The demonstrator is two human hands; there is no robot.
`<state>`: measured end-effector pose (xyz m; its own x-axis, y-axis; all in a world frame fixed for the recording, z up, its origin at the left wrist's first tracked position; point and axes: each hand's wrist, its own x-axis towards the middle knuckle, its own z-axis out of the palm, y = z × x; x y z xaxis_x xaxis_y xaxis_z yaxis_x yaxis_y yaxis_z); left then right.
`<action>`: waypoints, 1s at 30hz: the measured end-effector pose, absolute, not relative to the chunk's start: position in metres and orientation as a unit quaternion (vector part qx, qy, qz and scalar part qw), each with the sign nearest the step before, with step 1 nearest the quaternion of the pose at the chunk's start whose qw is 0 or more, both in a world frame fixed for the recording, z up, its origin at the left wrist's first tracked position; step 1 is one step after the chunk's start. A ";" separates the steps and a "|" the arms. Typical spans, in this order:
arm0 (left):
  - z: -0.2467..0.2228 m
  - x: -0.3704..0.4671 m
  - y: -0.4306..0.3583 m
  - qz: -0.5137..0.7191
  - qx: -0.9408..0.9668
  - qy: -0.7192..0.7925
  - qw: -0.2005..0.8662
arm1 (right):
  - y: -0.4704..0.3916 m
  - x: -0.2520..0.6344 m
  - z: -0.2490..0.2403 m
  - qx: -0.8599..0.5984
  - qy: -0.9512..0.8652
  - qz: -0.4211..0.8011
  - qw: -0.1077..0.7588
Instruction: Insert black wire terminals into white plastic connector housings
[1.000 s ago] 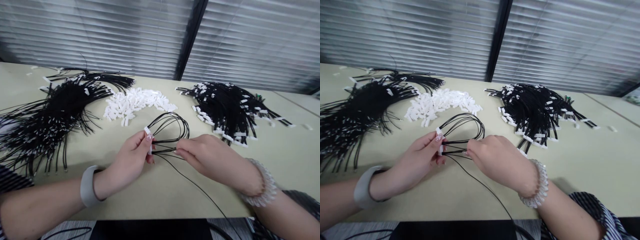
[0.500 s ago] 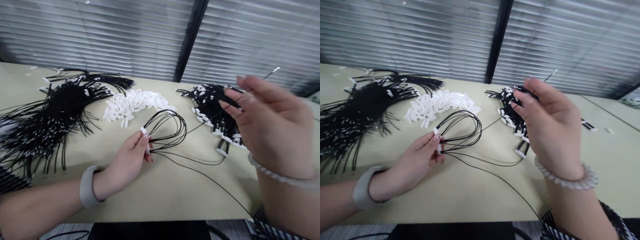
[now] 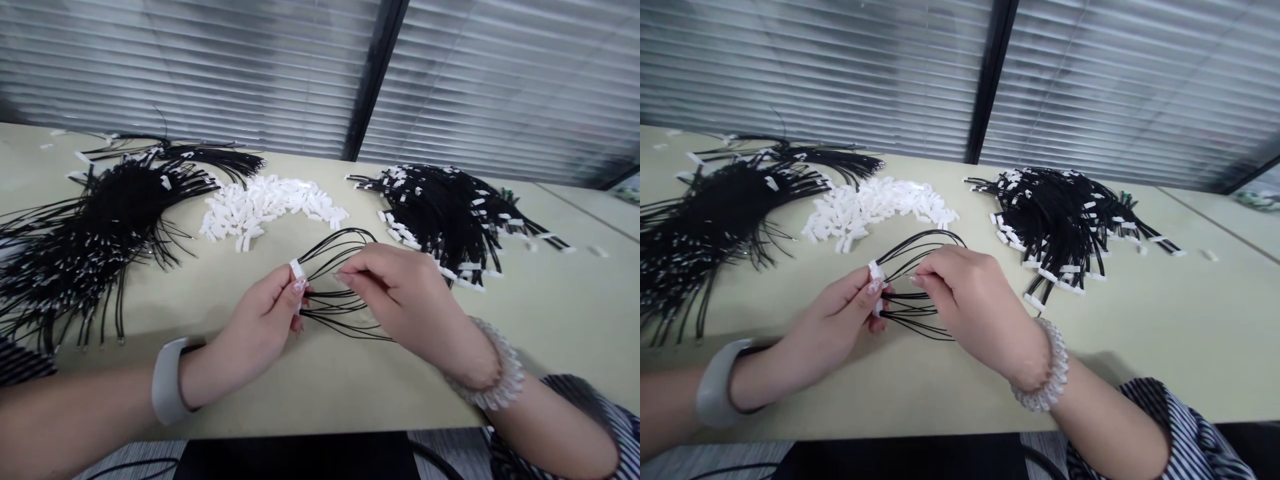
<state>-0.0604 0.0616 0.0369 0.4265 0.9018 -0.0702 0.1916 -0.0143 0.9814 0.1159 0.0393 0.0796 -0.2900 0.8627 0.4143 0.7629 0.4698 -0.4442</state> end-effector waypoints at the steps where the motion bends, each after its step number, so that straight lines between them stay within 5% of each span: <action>1: 0.037 -0.061 0.061 0.317 0.645 0.425 0.550 | 0.040 0.116 0.079 -0.506 -0.804 0.088 0.300; 30: 0.029 -0.062 0.060 0.281 0.732 0.393 0.481 | 0.037 0.102 0.071 -0.549 -0.789 0.096 0.258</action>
<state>-0.0618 0.0601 0.0294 0.5334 0.8452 0.0342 0.3035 -0.2289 0.9249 0.1018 0.0368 0.0705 -0.2645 0.9158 0.3023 0.8161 0.3796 -0.4358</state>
